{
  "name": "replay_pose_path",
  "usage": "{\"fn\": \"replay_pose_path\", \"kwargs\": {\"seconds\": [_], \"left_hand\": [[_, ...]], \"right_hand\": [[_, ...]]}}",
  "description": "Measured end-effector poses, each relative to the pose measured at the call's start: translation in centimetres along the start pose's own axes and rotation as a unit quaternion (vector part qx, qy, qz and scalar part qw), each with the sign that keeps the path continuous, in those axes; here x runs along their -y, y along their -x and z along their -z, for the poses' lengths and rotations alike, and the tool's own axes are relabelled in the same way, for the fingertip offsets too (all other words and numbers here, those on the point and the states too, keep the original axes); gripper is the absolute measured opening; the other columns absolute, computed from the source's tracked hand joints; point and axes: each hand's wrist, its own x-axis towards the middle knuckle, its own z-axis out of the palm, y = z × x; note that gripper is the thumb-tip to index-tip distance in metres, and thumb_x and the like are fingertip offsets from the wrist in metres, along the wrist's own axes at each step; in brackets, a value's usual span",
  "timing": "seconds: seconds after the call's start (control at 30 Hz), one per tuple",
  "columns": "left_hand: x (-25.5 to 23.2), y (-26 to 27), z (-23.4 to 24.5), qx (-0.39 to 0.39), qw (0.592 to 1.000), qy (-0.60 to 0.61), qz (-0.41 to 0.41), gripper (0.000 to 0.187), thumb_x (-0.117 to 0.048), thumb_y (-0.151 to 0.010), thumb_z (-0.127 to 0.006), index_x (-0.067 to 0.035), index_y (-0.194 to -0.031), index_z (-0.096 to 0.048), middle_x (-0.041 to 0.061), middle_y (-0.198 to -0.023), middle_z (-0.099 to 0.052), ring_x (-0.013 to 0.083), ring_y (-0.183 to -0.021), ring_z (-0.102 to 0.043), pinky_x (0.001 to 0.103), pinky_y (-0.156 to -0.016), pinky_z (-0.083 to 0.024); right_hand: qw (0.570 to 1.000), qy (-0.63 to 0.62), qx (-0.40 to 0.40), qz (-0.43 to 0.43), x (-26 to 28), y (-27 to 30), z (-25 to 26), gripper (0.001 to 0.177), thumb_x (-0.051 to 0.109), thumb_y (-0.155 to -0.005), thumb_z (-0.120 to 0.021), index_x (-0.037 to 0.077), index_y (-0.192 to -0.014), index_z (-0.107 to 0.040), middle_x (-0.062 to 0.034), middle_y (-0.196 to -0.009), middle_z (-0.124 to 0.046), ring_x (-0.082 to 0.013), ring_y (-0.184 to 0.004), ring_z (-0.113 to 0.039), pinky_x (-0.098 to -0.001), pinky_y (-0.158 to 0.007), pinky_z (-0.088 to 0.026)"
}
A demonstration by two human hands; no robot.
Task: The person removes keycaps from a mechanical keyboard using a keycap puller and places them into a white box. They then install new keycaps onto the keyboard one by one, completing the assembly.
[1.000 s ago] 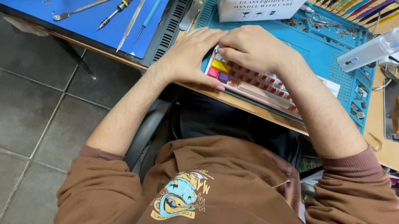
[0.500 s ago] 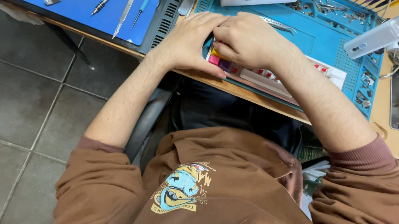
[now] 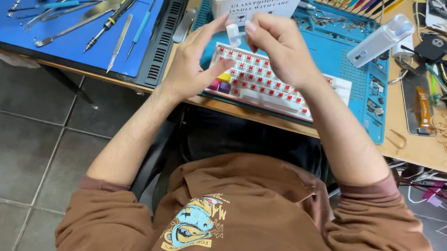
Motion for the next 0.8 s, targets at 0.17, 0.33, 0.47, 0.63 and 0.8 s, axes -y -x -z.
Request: {"fn": "replay_pose_path", "kwargs": {"seconds": [0.17, 0.33, 0.47, 0.63, 0.8], "left_hand": [[-2.7, -2.3, -1.7, -0.029, 0.994, 0.101, -0.007, 0.043, -0.031, -0.116, -0.072, -0.006, -0.15, -0.066, 0.011, -0.147, -0.076, 0.0271, -0.138, -0.074, 0.041, -0.12, -0.059], [-2.3, -2.8, -3.4, 0.015, 0.981, 0.189, 0.04, 0.037, -0.03, -0.112, -0.075, -0.01, -0.143, -0.072, 0.016, -0.159, -0.068, 0.032, -0.156, -0.061, 0.046, -0.133, -0.051], [-3.5, -2.9, -4.0, 0.029, 0.977, 0.209, 0.025, 0.044, -0.031, -0.11, -0.078, -0.006, -0.145, -0.071, 0.018, -0.162, -0.064, 0.0309, -0.155, -0.063, 0.043, -0.134, -0.051], [-2.8, -4.2, -4.2, 0.0, 0.992, 0.129, -0.002, 0.035, -0.026, -0.11, -0.079, -0.007, -0.14, -0.074, 0.017, -0.158, -0.068, 0.0312, -0.153, -0.064, 0.045, -0.132, -0.052], [2.8, -9.8, -2.3, -0.08, 0.975, -0.193, -0.077, 0.04, -0.017, -0.109, -0.092, -0.008, -0.144, -0.075, 0.012, -0.135, -0.071, 0.0311, -0.127, -0.062, 0.046, -0.105, -0.058]], "right_hand": [[0.965, -0.231, -0.094, -0.082, -3.6, 2.0, -2.9, 0.05, 0.044, -0.115, -0.055, 0.019, -0.077, -0.037, 0.0045, -0.075, -0.03, -0.0125, -0.075, -0.034, -0.0291, -0.071, -0.029], [0.919, -0.325, -0.192, -0.113, -5.4, 3.4, -4.2, 0.047, 0.041, -0.113, -0.06, 0.018, -0.075, -0.044, 0.0027, -0.072, -0.04, -0.0103, -0.068, -0.032, -0.0268, -0.067, -0.03], [0.894, -0.34, -0.286, -0.049, -5.7, 4.0, -4.5, 0.049, 0.042, -0.114, -0.056, 0.018, -0.075, -0.037, 0.0003, -0.076, -0.04, -0.0138, -0.072, -0.031, -0.0301, -0.069, -0.028], [0.843, -0.378, -0.38, -0.057, -5.2, 4.8, -2.7, 0.048, 0.041, -0.112, -0.058, 0.017, -0.074, -0.04, -0.0011, -0.076, -0.048, -0.0153, -0.073, -0.036, -0.0312, -0.069, -0.032], [0.967, -0.048, -0.24, -0.066, -5.9, 6.4, -1.1, 0.045, 0.039, -0.117, -0.058, 0.018, -0.078, -0.055, 0.0042, -0.076, -0.054, -0.0101, -0.072, -0.045, -0.031, -0.072, -0.04]]}}
